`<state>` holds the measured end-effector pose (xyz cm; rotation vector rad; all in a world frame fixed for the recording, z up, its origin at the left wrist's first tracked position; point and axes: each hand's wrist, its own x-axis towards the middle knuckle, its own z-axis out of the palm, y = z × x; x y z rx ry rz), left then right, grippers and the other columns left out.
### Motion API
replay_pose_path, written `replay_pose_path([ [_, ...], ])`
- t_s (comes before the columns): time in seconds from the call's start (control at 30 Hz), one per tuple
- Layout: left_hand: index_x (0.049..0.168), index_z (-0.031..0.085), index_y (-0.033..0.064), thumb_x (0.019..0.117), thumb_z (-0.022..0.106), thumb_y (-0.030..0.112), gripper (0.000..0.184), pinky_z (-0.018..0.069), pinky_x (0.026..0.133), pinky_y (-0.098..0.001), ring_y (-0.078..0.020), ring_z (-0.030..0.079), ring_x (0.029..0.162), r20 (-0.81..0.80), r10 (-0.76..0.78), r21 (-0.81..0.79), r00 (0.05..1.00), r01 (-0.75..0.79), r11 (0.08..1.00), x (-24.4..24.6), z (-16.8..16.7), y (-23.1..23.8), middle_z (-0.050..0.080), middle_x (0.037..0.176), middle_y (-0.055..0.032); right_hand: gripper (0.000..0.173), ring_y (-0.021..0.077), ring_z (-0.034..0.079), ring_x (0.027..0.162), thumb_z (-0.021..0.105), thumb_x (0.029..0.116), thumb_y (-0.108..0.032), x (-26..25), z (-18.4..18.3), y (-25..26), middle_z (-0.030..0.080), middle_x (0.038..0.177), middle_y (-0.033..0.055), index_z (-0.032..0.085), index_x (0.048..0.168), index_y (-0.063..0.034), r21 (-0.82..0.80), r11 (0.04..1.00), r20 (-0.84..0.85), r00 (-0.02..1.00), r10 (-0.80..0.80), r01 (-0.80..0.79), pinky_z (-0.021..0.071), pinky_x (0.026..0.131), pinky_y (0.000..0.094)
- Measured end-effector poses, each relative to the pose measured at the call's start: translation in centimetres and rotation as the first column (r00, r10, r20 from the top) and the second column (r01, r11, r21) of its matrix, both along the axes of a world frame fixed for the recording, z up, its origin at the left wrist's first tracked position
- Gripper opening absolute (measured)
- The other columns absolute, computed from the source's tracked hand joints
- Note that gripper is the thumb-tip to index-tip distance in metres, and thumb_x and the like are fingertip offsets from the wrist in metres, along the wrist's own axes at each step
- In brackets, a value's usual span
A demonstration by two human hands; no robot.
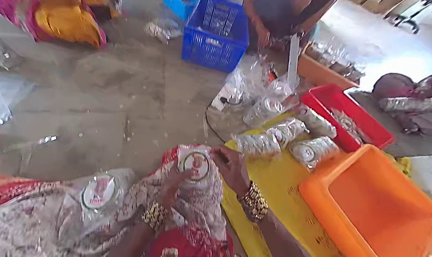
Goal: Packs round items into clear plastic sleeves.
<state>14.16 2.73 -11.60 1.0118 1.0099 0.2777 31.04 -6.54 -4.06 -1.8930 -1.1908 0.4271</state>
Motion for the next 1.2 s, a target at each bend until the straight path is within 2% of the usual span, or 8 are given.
replay_pose_path([
  [0.13,0.154,0.035,0.0067,0.077,0.079,0.012,0.089,0.052,0.1,-0.0363,-0.0187,0.059,0.122,0.033,0.046,-0.005,0.998,-0.046,0.999,0.4,-0.5,-0.3,0.056,0.14,-0.0142,0.018,0.0081,0.061,0.061,0.057,0.097,-0.012,-1.0,-0.8,-0.4,0.068,0.077,0.0067,0.071,0.096,0.0002,0.174,0.985,0.252,0.965,-0.069,0.025,0.0518,0.057,0.0229],
  [0.27,0.155,0.032,0.008,0.0768,0.079,0.012,0.091,0.0553,0.095,-0.0374,-0.0193,0.062,0.118,0.046,0.045,-0.028,0.998,-0.044,0.999,0.3,-0.2,-0.3,0.058,0.137,-0.0146,0.014,0.0231,0.067,0.061,0.057,0.0925,-0.007,-1.2,-3.7,-0.8,0.068,0.078,0.0137,0.068,0.091,0.001,0.07,0.997,0.431,0.901,-0.047,0.018,0.0536,0.053,0.0373],
  [0.43,0.158,0.028,0.0087,0.0733,0.081,0.01,0.1,0.053,0.099,-0.0346,-0.0182,0.059,0.123,0.059,0.065,-0.039,0.996,-0.063,0.997,0.1,-0.6,-0.6,0.053,0.144,-0.0145,0.017,0.0151,0.062,0.059,0.057,0.0945,-0.009,-0.6,-1.5,0.0,0.067,0.072,0.0101,0.07,0.09,0.0005,0.277,0.958,0.468,0.859,-0.207,0.08,0.0514,0.055,0.0279],
  [0.57,0.161,0.022,0.0095,0.0769,0.079,0.012,0.101,0.0507,0.102,-0.0393,-0.0216,0.056,0.129,0.016,0.032,-0.007,0.999,-0.032,0.999,0.1,-0.2,-0.7,0.049,0.148,-0.0165,0.019,0.0324,0.07,0.072,0.055,0.0961,-0.007,0.1,-3.6,0.3,0.07,0.084,0.0192,0.069,0.096,0.0045,-0.063,0.997,0.381,0.923,0.057,-0.035,0.0566,0.064,0.0468],
  [0.73,0.157,0.03,0.0091,0.0747,0.079,0.01,0.096,0.0537,0.098,-0.0325,-0.0144,0.06,0.121,0.064,0.035,0.01,0.997,-0.036,0.999,0.0,-0.2,-0.7,0.056,0.141,-0.0119,0.015,0.018,0.064,0.061,0.058,0.0942,-0.009,1.0,-1.6,1.1,0.067,0.074,0.0102,0.07,0.091,0.0001,0.211,0.977,0.405,0.905,-0.126,0.041,0.0535,0.057,0.033],
  [0.9,0.157,0.028,0.0063,0.0773,0.075,0.005,0.093,0.0547,0.097,-0.0327,-0.0149,0.061,0.12,0.083,-0.024,0.044,0.996,0.021,0.999,0.0,-0.1,-0.4,0.056,0.14,-0.0135,0.022,0.0379,0.072,0.087,0.051,0.0995,-0.007,-0.4,-1.3,2.7,0.071,0.095,0.0234,0.068,0.101,0.0069,-0.226,0.938,0.299,0.897,0.325,-0.265,0.0568,0.077,0.0527],
  [1.03,0.158,0.026,0.0061,0.0745,0.078,0.005,0.099,0.0533,0.098,-0.0292,-0.0125,0.06,0.122,0.101,0.004,0.041,0.995,-0.008,0.999,0.0,-0.6,-0.7,0.054,0.143,-0.0133,0.015,0.0217,0.065,0.063,0.057,0.0941,-0.008,0.2,0.0,3.9,0.066,0.074,0.0102,0.069,0.089,-0.0008,0.099,0.973,0.458,0.877,0.143,-0.21,0.0546,0.056,0.0363],
  [1.2,0.156,0.029,0.0051,0.0768,0.076,0.002,0.092,0.0544,0.096,-0.0298,-0.0126,0.061,0.119,0.121,-0.029,0.053,0.992,0.023,0.998,0.3,-0.4,-0.3,0.056,0.139,-0.0127,0.027,0.0373,0.071,0.096,0.048,0.1022,-0.008,-0.6,-0.2,5.5,0.071,0.103,0.0239,0.068,0.11,0.0072,-0.313,0.86,0.23,0.846,0.481,-0.404,0.0554,0.086,0.0514],
])
